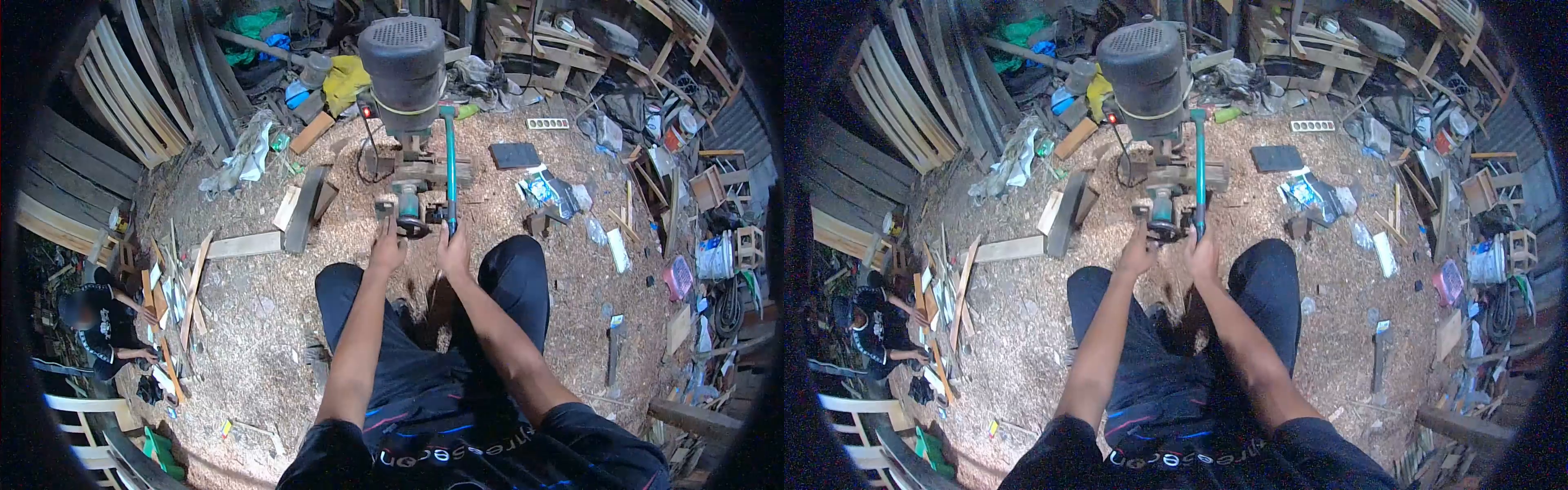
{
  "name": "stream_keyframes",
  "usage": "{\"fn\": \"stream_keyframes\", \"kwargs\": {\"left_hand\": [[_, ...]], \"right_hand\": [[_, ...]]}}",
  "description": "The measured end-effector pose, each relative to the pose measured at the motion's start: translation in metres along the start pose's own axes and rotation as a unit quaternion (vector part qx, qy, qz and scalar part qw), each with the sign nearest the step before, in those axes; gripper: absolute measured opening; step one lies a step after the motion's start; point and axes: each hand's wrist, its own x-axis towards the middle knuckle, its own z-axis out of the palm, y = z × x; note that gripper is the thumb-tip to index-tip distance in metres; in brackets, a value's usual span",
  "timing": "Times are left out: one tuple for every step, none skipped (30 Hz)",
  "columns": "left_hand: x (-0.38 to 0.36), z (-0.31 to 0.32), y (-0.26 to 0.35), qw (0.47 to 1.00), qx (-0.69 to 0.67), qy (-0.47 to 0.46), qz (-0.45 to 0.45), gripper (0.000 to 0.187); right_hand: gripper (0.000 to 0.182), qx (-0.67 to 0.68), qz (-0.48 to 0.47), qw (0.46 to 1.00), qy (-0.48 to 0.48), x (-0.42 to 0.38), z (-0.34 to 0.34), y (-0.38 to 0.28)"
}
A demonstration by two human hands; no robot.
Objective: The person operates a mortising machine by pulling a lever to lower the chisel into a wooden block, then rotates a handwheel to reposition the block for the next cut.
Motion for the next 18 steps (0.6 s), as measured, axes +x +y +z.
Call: {"fn": "stream_keyframes", "kwargs": {"left_hand": [[-0.004, -0.002, 0.011, 1.0, -0.015, -0.007, -0.021, 0.078], [-0.008, -0.006, 0.018, 0.998, -0.03, -0.017, -0.045, 0.078], [-0.009, -0.012, 0.023, 0.997, -0.062, -0.033, -0.035, 0.079], [-0.01, -0.007, 0.021, 0.998, -0.053, -0.015, -0.017, 0.079], [-0.012, -0.003, 0.018, 0.999, -0.043, 0.002, 0.003, 0.08], [-0.01, -0.003, 0.018, 0.999, -0.031, 0.023, 0.025, 0.08], [-0.009, -0.002, 0.018, 0.998, -0.053, 0.022, 0.031, 0.083], [-0.009, 0.001, 0.019, 0.998, -0.063, 0.023, 0.015, 0.084], [-0.008, 0.003, 0.022, 0.997, -0.074, 0.024, 0.0, 0.085], [-0.008, 0.007, 0.025, 0.996, -0.086, 0.024, -0.016, 0.086], [-0.01, 0.01, 0.028, 0.996, -0.083, 0.03, -0.013, 0.086], [-0.009, 0.013, 0.028, 0.996, -0.079, 0.039, -0.008, 0.087], [-0.009, 0.014, 0.028, 0.996, -0.073, 0.049, -0.004, 0.087], [-0.01, 0.015, 0.028, 0.996, -0.075, 0.041, -0.009, 0.087], [-0.009, 0.013, 0.029, 0.996, -0.076, 0.035, -0.013, 0.088], [-0.009, 0.01, 0.03, 0.996, -0.077, 0.028, -0.019, 0.088], [-0.01, 0.007, 0.031, 0.996, -0.081, 0.015, -0.025, 0.088], [-0.009, 0.007, 0.03, 0.996, -0.082, 0.017, -0.025, 0.088]], "right_hand": [[0.035, 0.007, 0.042, 0.999, -0.024, -0.002, 0.007, 0.008], [0.035, 0.003, 0.021, 1.0, -0.014, 0.001, 0.018, 0.021], [0.035, -0.002, 0.002, 1.0, -0.004, 0.003, 0.033, 0.049], [0.035, -0.008, -0.017, 1.0, 0.005, 0.005, 0.038, 0.057], [0.036, -0.023, 0.004, 1.0, -0.009, 0.006, 0.042, 0.065], [0.036, -0.026, 0.015, 0.999, -0.013, 0.01, 0.045, 0.066], [0.036, -0.029, 0.027, 0.999, -0.017, 0.013, 0.048, 0.067], [0.036, -0.033, 0.04, 0.998, -0.02, 0.013, 0.051, 0.07], [0.038, -0.01, 0.035, 0.999, -0.001, 0.013, 0.054, 0.072], [0.038, -0.013, 0.019, 1.0, 0.009, 0.014, 0.056, 0.074], [0.038, -0.017, 0.003, 1.0, 0.019, 0.013, 0.057, 0.077], [0.038, -0.019, -0.015, 0.999, 0.029, 0.013, 0.059, 0.082], [0.039, -0.03, -0.001, 0.999, 0.021, 0.012, 0.061, 0.087], [0.039, -0.038, 0.012, 0.999, 0.014, 0.012, 0.063, 0.09], [0.039, -0.046, 0.023, 0.999, 0.008, 0.014, 0.066, 0.092], [0.04, -0.042, 0.014, 0.999, 0.016, 0.015, 0.069, 0.094], [0.04, -0.04, 0.006, 0.999, 0.022, 0.015, 0.071, 0.097], [0.041, -0.038, -0.003, 0.999, 0.03, 0.016, 0.073, 0.1]]}}
